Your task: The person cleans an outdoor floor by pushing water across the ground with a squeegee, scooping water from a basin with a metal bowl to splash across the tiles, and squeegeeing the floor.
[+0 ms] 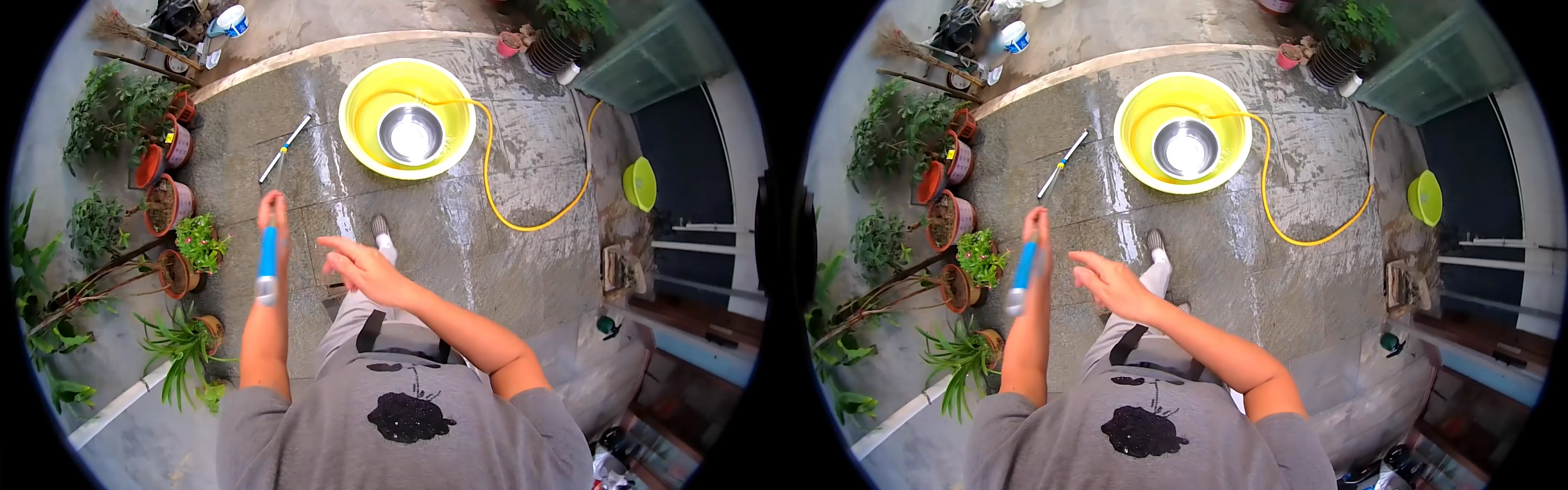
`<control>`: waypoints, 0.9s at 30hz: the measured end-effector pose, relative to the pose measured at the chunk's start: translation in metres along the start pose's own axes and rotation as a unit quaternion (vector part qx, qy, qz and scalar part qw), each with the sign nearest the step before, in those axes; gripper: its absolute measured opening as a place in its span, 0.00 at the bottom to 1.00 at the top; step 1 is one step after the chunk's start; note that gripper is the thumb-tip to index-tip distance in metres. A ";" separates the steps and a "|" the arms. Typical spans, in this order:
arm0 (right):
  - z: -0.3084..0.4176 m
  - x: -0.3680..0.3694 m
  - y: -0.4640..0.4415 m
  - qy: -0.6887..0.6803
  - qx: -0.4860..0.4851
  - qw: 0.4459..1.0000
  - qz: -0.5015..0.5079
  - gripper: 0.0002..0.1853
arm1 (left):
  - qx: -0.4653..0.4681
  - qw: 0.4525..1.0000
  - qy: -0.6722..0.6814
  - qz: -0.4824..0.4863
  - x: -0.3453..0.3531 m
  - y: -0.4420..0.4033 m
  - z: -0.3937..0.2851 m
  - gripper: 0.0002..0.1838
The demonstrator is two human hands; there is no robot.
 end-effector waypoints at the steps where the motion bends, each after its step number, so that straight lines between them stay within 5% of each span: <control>1: -0.030 -0.011 -0.031 0.077 -0.115 0.987 -0.076 0.17 | -0.022 0.999 0.001 -0.035 0.001 -0.022 0.001 0.13; 6: -0.104 -0.121 -0.170 0.033 0.068 0.977 -0.201 0.10 | 0.002 0.983 0.106 -0.149 0.015 -0.153 0.023 0.15; 10: -0.175 -0.230 -0.243 -0.061 0.224 0.931 -0.282 0.22 | 0.029 0.976 0.097 -0.194 0.039 -0.233 -0.016 0.11; 19: -0.363 -0.406 -0.359 0.097 0.310 0.840 -0.435 0.28 | 0.041 0.964 0.073 -0.254 0.038 -0.355 -0.010 0.12; 22: -0.355 -0.416 -0.395 0.174 0.322 0.803 -0.471 0.33 | 0.026 0.968 0.070 -0.241 0.033 -0.372 -0.008 0.12; 27: -0.411 -0.453 -0.450 0.094 0.348 0.802 -0.477 0.46 | 0.034 0.970 0.072 -0.230 0.029 -0.370 -0.005 0.12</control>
Point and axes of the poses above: each hand's wrist, its own y-axis away from the middle knuckle, its own x-axis out of the palm, z = x × y, the point moved 1 cm from there along -y, towards the middle knuckle, and after that the axes turned 11 degrees about -z, right-handed, at the moved point
